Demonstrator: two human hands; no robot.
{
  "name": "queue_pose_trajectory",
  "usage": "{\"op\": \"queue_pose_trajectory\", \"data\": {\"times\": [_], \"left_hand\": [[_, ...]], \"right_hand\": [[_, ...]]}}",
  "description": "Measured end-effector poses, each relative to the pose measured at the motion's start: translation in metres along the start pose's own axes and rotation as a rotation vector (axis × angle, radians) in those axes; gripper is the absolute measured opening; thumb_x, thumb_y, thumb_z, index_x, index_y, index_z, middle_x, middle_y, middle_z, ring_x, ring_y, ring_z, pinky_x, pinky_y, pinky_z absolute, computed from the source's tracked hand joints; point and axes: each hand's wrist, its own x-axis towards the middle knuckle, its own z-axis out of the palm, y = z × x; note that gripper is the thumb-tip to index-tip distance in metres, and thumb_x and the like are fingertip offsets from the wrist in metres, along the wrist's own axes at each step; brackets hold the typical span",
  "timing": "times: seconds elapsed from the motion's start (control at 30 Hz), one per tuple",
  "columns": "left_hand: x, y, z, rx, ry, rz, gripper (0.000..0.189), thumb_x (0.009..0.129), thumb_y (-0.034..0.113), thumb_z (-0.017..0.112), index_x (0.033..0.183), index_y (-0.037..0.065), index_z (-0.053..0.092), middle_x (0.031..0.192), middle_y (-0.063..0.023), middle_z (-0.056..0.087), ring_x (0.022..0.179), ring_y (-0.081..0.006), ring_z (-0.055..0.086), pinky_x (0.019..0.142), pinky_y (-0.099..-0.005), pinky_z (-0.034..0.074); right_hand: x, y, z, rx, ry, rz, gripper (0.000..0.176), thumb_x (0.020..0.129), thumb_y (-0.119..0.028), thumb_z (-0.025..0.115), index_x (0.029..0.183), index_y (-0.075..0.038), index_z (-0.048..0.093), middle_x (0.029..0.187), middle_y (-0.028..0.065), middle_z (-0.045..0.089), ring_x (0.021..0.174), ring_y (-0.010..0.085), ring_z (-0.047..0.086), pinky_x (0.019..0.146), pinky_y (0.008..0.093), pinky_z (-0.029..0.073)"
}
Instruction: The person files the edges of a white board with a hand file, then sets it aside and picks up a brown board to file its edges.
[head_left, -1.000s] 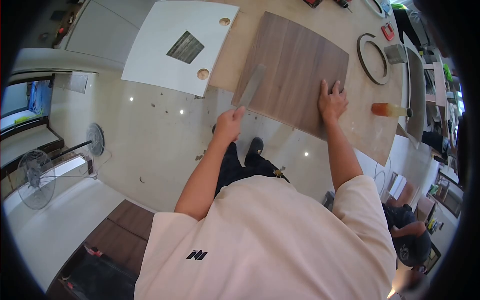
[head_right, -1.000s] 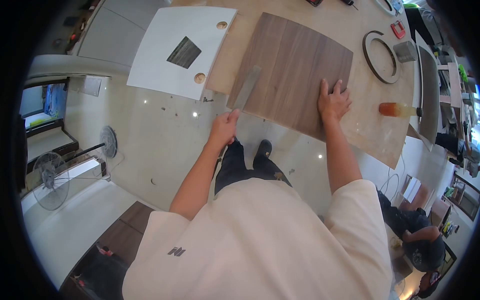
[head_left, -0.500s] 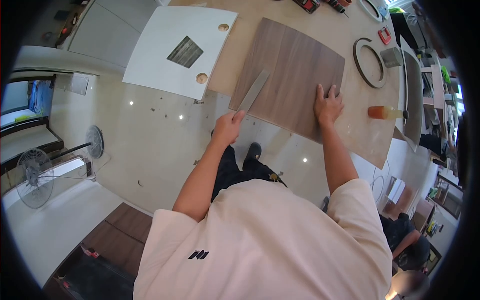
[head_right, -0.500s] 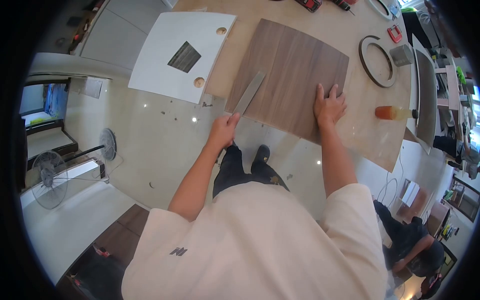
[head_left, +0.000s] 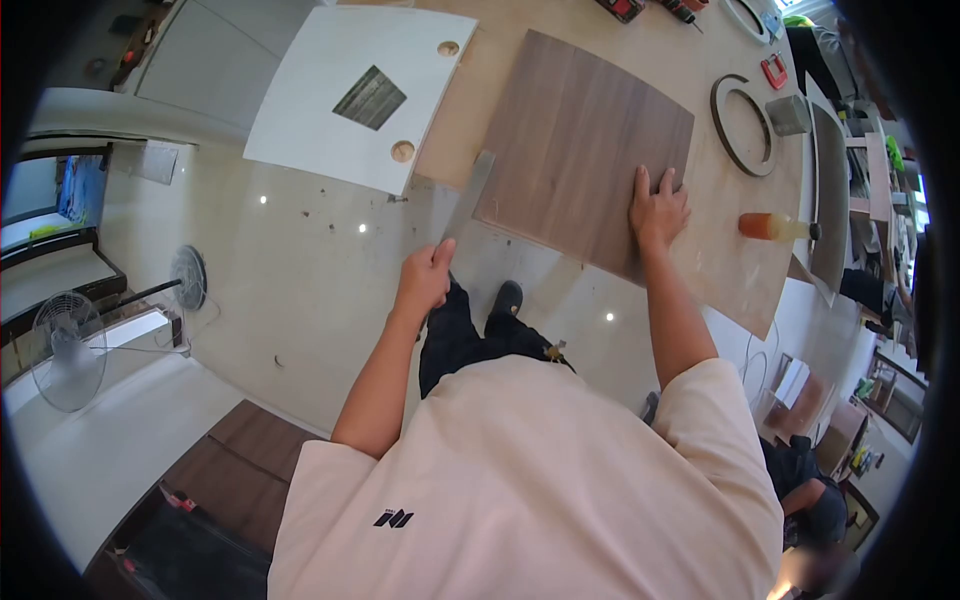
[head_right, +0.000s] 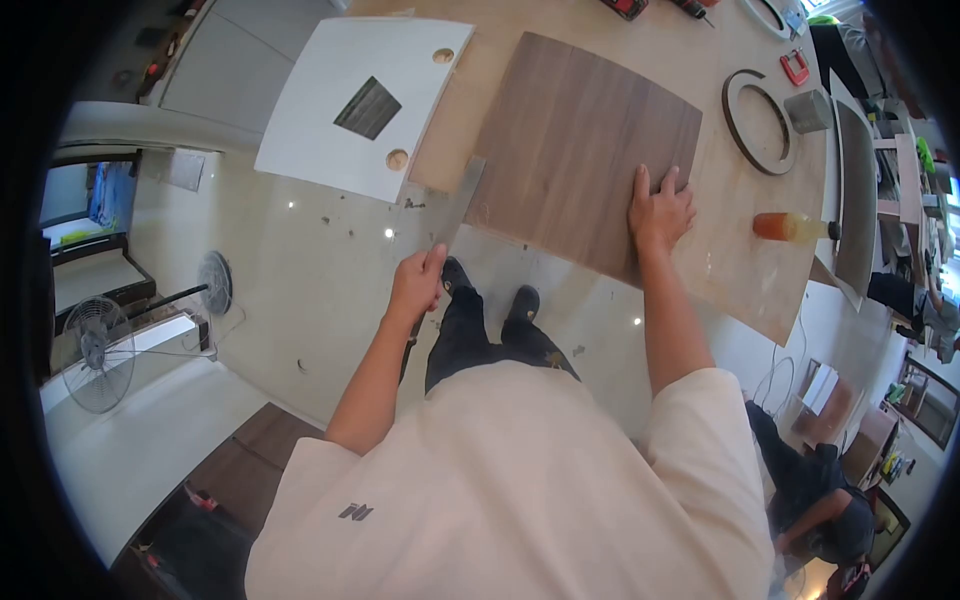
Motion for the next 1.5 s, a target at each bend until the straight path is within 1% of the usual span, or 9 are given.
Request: {"op": "queue_pose_trajectory", "data": {"times": [0.4,0.6,0.7,0.8,0.87,1.0,1.1,1.23,1.5], "left_hand": [[0.013,-0.001,0.017,-0.047,-0.033,-0.007,0.051,0.101,0.047,0.056,0.075,0.003,0.053,0.054,-0.0055,0.053,0.038,-0.0134,0.049,0.037,-0.0307,0.039],[0.026,-0.027,0.059,0.126,0.003,0.330,0.049,0.101,0.044,0.057,0.073,0.004,0.052,0.052,-0.0049,0.052,0.037,-0.0133,0.048,0.037,-0.0306,0.038],[-0.024,-0.028,0.030,0.063,-0.042,0.014,0.054,0.101,0.048,0.057,0.078,-0.001,0.057,0.057,-0.0141,0.056,0.042,-0.0227,0.055,0.044,-0.0380,0.044],[-0.035,-0.040,0.028,0.024,-0.054,-0.016,0.055,0.101,0.049,0.056,0.078,-0.002,0.058,0.059,-0.0176,0.057,0.045,-0.0263,0.057,0.049,-0.0408,0.046],[0.005,-0.048,0.065,0.098,0.017,0.214,0.056,0.100,0.049,0.056,0.078,-0.002,0.058,0.058,-0.0188,0.056,0.047,-0.0276,0.058,0.051,-0.0415,0.046],[0.014,0.030,0.104,0.061,-0.093,0.188,0.057,0.100,0.049,0.057,0.077,-0.003,0.058,0.058,-0.0196,0.056,0.047,-0.0276,0.058,0.051,-0.0413,0.046],[0.020,-0.029,0.096,0.154,0.048,0.305,0.057,0.100,0.050,0.056,0.077,-0.003,0.057,0.057,-0.0193,0.055,0.045,-0.0263,0.056,0.050,-0.0413,0.046],[-0.044,-0.017,0.049,0.037,-0.056,-0.142,0.055,0.099,0.048,0.058,0.080,-0.004,0.059,0.062,-0.0220,0.057,0.051,-0.0333,0.058,0.054,-0.0443,0.047],[0.023,-0.012,0.113,0.175,0.006,0.338,0.051,0.101,0.044,0.058,0.073,0.002,0.057,0.054,-0.0087,0.054,0.039,-0.0158,0.047,0.040,-0.0343,0.039]], "right_hand": [[-0.005,0.000,-0.001,-0.017,-0.020,0.011,0.078,0.092,-0.072,0.044,0.151,-0.021,0.046,0.154,0.0217,0.037,0.139,0.0420,0.037,0.115,0.0529,0.027],[0.000,-0.003,-0.007,-0.012,-0.038,0.019,0.078,0.092,-0.072,0.044,0.151,-0.022,0.045,0.155,0.0221,0.036,0.138,0.0427,0.036,0.115,0.0529,0.027],[-0.003,0.000,-0.003,0.002,-0.032,0.002,0.078,0.092,-0.072,0.045,0.151,-0.021,0.046,0.155,0.0225,0.035,0.138,0.0432,0.036,0.115,0.0529,0.027],[-0.003,0.002,-0.003,0.018,-0.026,0.000,0.079,0.092,-0.072,0.045,0.151,-0.020,0.046,0.154,0.0228,0.035,0.138,0.0436,0.036,0.115,0.0527,0.028],[-0.001,0.001,-0.001,0.028,-0.026,0.000,0.079,0.092,-0.071,0.045,0.151,-0.020,0.046,0.154,0.0228,0.036,0.137,0.0435,0.037,0.114,0.0526,0.028],[-0.005,0.002,-0.005,0.033,-0.036,-0.006,0.078,0.092,-0.071,0.045,0.151,-0.019,0.046,0.153,0.0225,0.037,0.136,0.0428,0.037,0.114,0.0521,0.029],[0.001,-0.001,-0.007,0.036,-0.024,-0.007,0.077,0.093,-0.070,0.046,0.151,-0.019,0.046,0.152,0.0221,0.037,0.136,0.0422,0.037,0.114,0.0517,0.029],[-0.003,0.003,-0.003,0.047,-0.020,-0.013,0.078,0.093,-0.070,0.046,0.151,-0.019,0.045,0.152,0.0212,0.037,0.136,0.0416,0.037,0.114,0.0514,0.029],[-0.001,0.000,-0.007,0.061,-0.015,-0.008,0.078,0.092,-0.070,0.047,0.150,-0.018,0.047,0.154,0.0223,0.036,0.137,0.0423,0.037,0.115,0.0519,0.029]]}}
